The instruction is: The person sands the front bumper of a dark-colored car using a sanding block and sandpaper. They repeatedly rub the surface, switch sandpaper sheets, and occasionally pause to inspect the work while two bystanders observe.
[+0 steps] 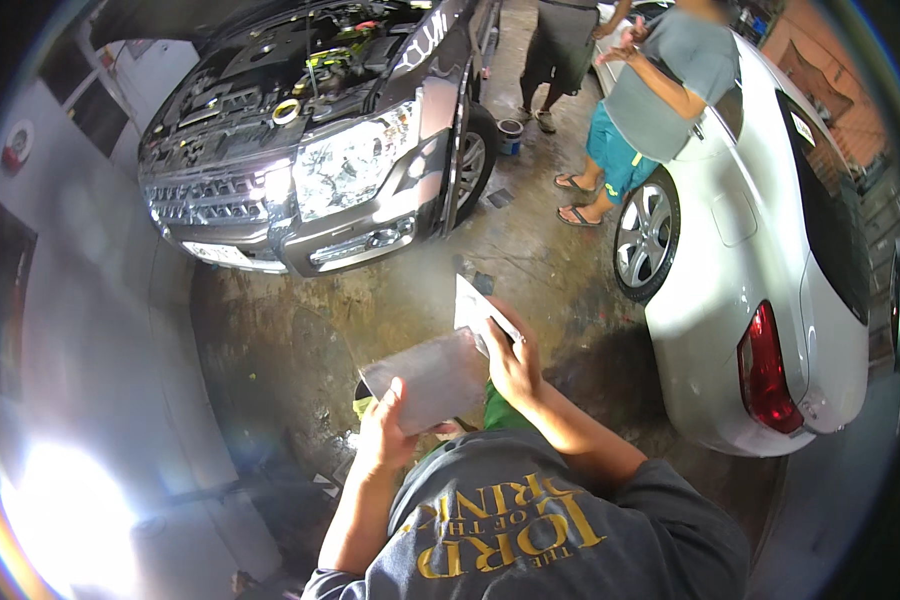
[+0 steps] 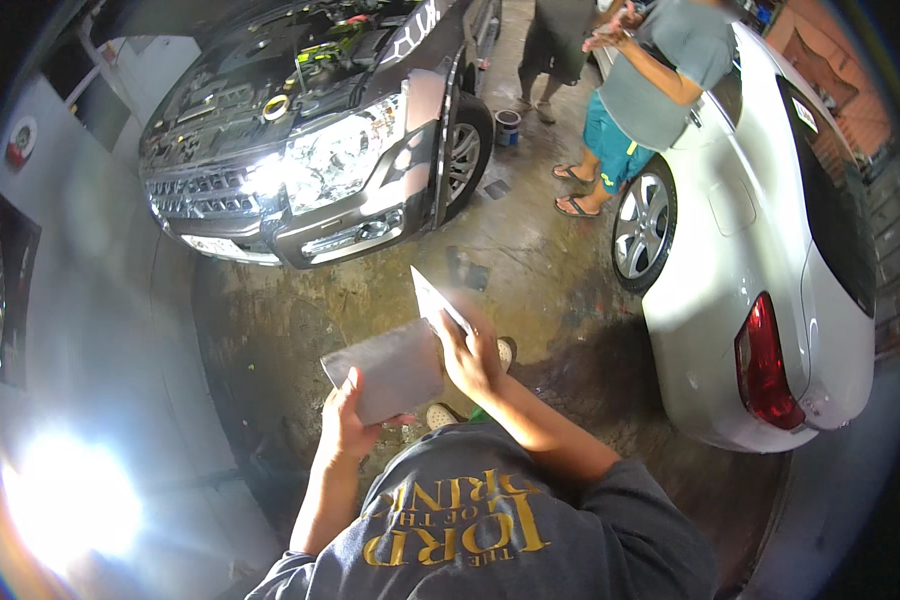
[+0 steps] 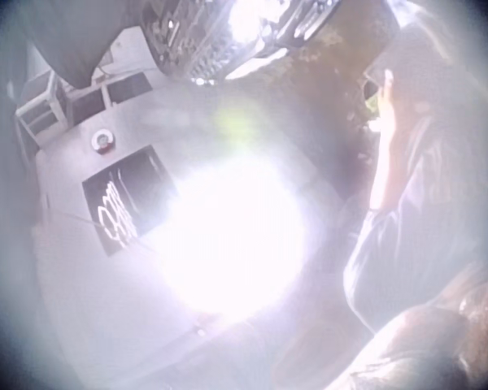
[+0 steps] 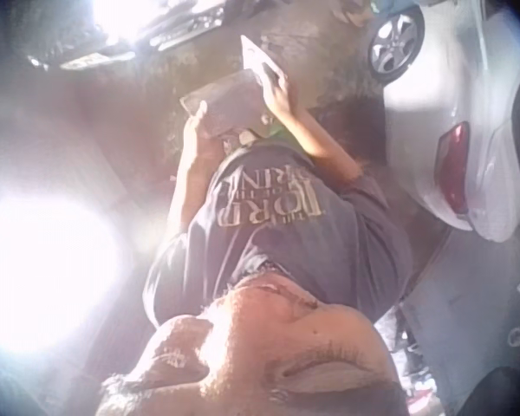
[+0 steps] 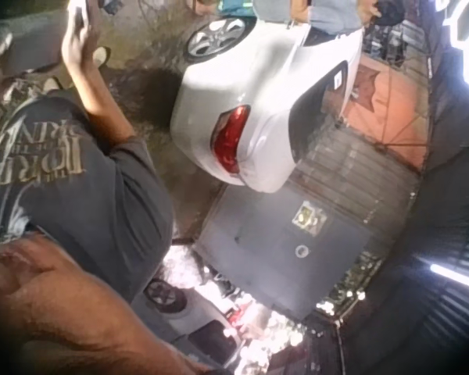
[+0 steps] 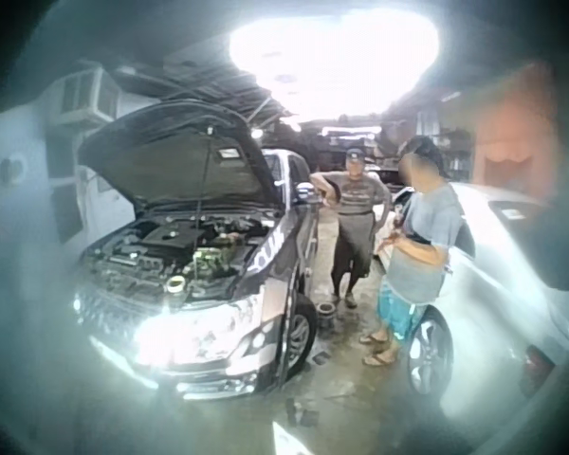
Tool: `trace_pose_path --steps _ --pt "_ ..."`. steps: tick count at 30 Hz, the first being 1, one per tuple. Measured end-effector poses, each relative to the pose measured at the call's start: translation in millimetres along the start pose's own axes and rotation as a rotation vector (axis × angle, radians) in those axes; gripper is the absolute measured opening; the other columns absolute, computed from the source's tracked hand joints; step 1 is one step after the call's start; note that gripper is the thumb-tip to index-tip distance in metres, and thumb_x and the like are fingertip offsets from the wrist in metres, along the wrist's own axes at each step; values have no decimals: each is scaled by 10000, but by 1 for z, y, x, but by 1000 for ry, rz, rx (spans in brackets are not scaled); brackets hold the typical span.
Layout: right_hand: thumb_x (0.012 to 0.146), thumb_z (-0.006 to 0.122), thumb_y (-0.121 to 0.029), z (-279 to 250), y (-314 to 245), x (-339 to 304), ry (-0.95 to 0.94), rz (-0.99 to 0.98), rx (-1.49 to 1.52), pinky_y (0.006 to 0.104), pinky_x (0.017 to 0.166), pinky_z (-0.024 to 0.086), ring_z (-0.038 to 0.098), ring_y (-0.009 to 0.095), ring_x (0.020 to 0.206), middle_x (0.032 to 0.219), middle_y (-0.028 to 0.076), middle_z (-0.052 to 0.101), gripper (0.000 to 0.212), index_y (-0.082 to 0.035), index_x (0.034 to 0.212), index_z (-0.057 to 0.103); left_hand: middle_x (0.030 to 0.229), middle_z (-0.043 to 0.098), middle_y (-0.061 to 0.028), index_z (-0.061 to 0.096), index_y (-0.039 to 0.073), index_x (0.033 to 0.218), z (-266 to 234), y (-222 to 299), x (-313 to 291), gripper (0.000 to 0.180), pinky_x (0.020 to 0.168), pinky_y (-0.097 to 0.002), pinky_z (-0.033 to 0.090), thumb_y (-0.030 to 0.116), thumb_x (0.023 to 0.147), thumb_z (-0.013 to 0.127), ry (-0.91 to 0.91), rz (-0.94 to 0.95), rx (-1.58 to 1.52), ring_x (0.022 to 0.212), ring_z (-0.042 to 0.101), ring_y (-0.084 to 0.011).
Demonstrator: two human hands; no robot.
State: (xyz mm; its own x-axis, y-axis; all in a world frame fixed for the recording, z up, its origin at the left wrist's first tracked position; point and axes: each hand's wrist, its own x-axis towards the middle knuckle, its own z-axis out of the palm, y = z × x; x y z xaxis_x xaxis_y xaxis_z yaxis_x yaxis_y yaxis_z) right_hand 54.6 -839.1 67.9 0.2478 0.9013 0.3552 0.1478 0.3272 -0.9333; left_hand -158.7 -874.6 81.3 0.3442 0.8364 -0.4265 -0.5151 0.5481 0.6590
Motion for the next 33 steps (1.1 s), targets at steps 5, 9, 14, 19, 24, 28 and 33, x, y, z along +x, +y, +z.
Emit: trace_pose_path --steps 5,9,14,19,24,28,33 --pt "979 562 -8 -15 -42 -32 -177 -460 -81 404 956 531 658 359 1132 1246 221 646 308 62 1277 604 1154 670 -189 575 -26 1263 -22 26 18 443 627 -461 636 287 958 648 25 29 -78 936 712 -325" --pt "1007 559 -23 -20 -23 -15 -103 -321 -35 340 946 511 654 239 1081 1184 160 669 271 36 1269 592 1169 668 -183 566 -43 1296 -29 36 12 471 638 -459 635 256 946 666 -162 -89 51 967 707 -327" --pt "1002 614 -47 -44 -52 24 -251 -214 -263 306 744 516 651 192 842 1005 99 656 112 2 1099 636 1320 655 -170 557 14 1395 -5 43 -7 496 960 -393 573 113 921 663 -52 215 1138 1167 676 -245" --pt "790 770 -71 -35 -104 5 -620 -505 -541 371 659 562 673 274 832 975 40 627 256 -116 1000 630 1376 634 -125 573 91 1416 17 41 -7 595 999 -385 551 52 835 691 -75 804 1699 1238 639 -264" --pt "905 726 -138 -42 -28 34 -225 -115 -573 360 798 552 701 311 893 1003 153 688 249 -36 1112 631 1355 640 -150 574 87 1412 29 33 -19 514 980 -395 554 78 905 650 -131 737 1644 1213 644 -297" --pt "918 756 -131 -49 44 57 43 60 -118 335 998 475 618 191 1149 1270 178 645 550 23 1380 501 1275 655 -219 575 25 1373 32 27 -26 410 976 -451 516 239 1024 549 -34 405 1373 1156 635 -403" --pt "1042 602 -344 -25 49 66 29 444 -35 250 843 465 562 110 938 1121 69 615 510 23 1380 500 1151 675 -243 598 9 1299 30 0 -23 358 903 -461 525 224 1016 560 -44 401 1273 1064 649 -427"
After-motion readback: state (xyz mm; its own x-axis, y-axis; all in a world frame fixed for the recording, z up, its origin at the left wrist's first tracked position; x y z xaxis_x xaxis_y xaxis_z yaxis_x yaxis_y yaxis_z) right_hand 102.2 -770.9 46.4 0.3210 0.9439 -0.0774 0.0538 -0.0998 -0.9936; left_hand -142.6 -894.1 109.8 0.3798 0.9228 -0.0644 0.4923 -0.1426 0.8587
